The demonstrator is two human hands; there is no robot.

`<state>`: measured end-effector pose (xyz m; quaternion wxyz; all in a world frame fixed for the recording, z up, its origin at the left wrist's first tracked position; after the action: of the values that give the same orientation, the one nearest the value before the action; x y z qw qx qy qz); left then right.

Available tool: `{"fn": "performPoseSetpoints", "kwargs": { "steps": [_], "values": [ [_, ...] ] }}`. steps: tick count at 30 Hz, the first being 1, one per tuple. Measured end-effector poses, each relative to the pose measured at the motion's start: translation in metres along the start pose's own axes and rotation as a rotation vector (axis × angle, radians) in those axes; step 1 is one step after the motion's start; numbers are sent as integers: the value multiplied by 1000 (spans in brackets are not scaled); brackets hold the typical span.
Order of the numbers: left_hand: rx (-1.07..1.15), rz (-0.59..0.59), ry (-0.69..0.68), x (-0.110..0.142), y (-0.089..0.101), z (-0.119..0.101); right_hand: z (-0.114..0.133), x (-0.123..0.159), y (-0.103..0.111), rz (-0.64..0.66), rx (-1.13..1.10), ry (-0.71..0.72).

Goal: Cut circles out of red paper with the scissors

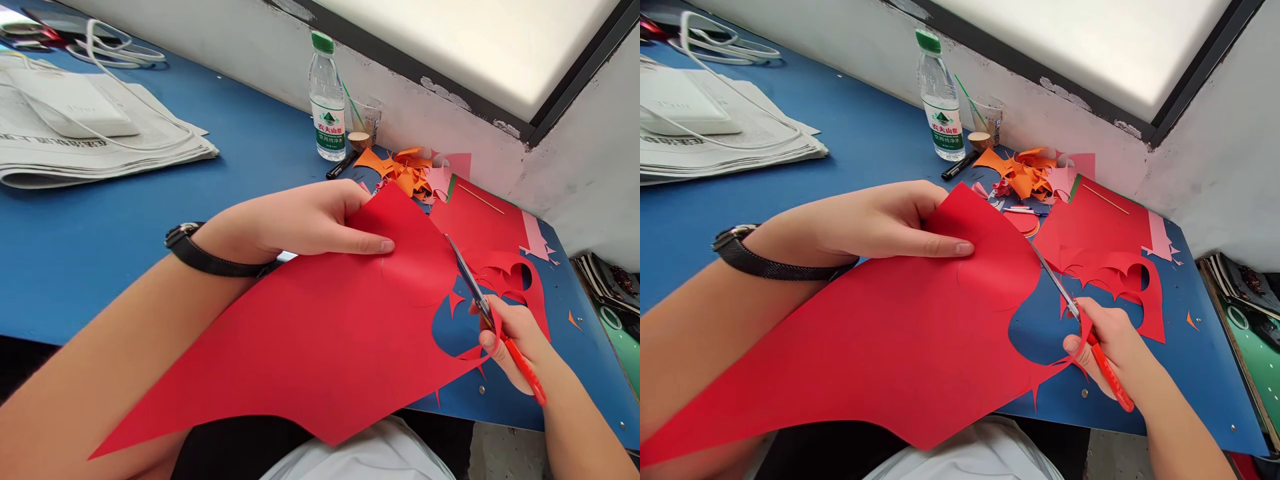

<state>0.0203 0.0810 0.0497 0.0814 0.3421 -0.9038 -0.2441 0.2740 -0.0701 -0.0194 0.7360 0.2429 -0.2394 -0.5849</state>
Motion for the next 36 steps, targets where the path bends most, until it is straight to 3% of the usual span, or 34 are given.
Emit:
{"fn": "performPoseSetpoints", "kwargs": {
  "steps": [3,25,36],
  "values": [
    [-2,45,7,-1,-3,2,1,0,0,12,-1,-10],
    [33,70,8,-3,-1,4,-2,1,4,39,23,8],
    [77,109,38,-3,-4,5,5,4,4,-33,5,-2]
  ]
}}
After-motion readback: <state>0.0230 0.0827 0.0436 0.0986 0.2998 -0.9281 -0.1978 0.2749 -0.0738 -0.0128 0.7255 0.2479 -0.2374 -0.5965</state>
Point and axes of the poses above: each hand's wrist, its own x-axis away from the middle knuckle, its own y-axis out of the back of the hand, z = x × y, the point moved 8 cm from there along -x, towards the middle knuckle, and after that the axes turned 2 degrees about -y, right-handed, at the moved point
